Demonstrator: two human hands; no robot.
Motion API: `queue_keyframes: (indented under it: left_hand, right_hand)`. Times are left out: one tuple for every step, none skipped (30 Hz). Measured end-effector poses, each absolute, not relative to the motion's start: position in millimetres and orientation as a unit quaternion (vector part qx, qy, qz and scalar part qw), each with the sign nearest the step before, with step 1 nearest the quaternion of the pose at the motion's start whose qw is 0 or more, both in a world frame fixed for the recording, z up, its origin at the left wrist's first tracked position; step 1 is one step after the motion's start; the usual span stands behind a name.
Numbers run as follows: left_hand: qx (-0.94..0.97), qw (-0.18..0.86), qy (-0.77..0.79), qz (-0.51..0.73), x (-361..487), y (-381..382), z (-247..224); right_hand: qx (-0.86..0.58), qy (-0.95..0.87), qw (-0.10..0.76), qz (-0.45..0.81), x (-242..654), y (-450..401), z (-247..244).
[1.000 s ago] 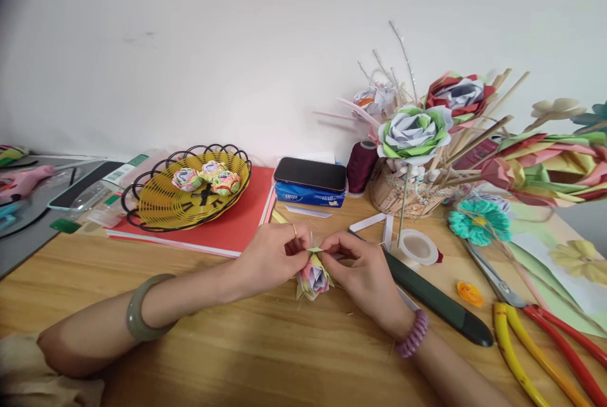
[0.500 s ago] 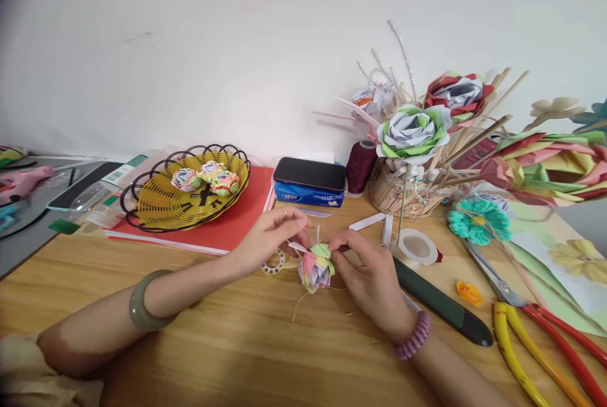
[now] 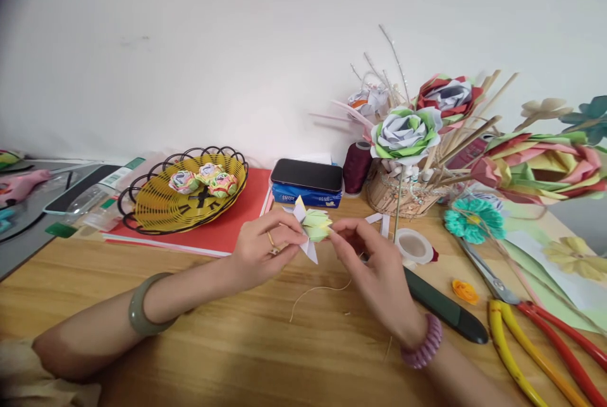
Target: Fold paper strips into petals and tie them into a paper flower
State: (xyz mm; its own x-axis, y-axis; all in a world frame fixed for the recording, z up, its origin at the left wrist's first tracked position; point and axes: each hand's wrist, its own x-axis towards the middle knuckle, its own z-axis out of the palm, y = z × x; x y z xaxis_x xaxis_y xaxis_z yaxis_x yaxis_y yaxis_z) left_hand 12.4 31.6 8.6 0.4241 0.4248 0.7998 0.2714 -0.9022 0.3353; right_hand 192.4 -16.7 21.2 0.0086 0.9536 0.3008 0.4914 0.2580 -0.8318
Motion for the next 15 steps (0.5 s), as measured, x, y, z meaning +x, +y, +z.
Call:
queue_keyframes:
  left_hand:
    - [0.845,0.050,0.202,0.493,12.3,31.6,7.5]
    - [0.848,0.030,0.198,0.490,12.4,31.4,6.8]
    - [0.852,0.016,0.194,0.486,12.6,31.2,6.5]
    - [0.854,0.008,0.191,0.483,12.8,31.0,6.4]
    - [0.855,0.003,0.191,0.483,13.0,30.8,6.4]
    - [0.854,-0.001,0.192,0.483,13.2,30.6,6.5]
    - [0.854,-0.006,0.192,0.483,13.2,30.4,6.5]
    - [0.855,-0.011,0.190,0.482,13.1,30.3,6.4]
    - [0.856,-0.017,0.187,0.481,12.9,30.2,6.1]
    - [0.858,-0.021,0.184,0.479,12.6,30.1,5.7]
    - [0.860,-0.024,0.181,0.477,12.4,30.1,5.1]
    - [0.861,-0.023,0.180,0.475,12.1,30.2,4.5]
    - [0.861,-0.020,0.181,0.474,11.9,30.3,3.8]
    - [0.861,-0.016,0.181,0.474,11.8,30.4,3.2]
    - [0.861,-0.012,0.180,0.476,11.7,30.6,2.7]
  right_hand:
    - [-0.548,-0.643,0.447,0.294,191.2,-16.9,21.2]
    - [-0.542,-0.634,0.453,0.314,190.1,-17.0,20.9]
    - [-0.537,-0.627,0.463,0.323,189.2,-17.1,20.3]
    - [-0.533,-0.621,0.475,0.324,188.6,-17.1,19.5]
    - [-0.530,-0.617,0.486,0.319,188.2,-17.1,18.4]
    - [-0.527,-0.618,0.492,0.315,188.2,-17.0,17.2]
    - [-0.524,-0.622,0.492,0.312,188.3,-16.7,15.9]
    - [-0.521,-0.629,0.486,0.311,188.7,-16.4,14.7]
    - [-0.518,-0.637,0.478,0.312,189.0,-15.9,13.6]
    - [-0.515,-0.646,0.471,0.311,189.4,-15.5,12.8]
    - [-0.511,-0.652,0.467,0.308,189.6,-15.2,12.3]
    - [-0.510,-0.658,0.467,0.300,189.8,-14.9,12.1]
    - [-0.509,-0.662,0.467,0.291,189.8,-14.9,12.2]
    - [-0.508,-0.666,0.468,0.281,189.7,-14.9,12.5]
    - [-0.507,-0.669,0.471,0.272,189.6,-14.9,12.8]
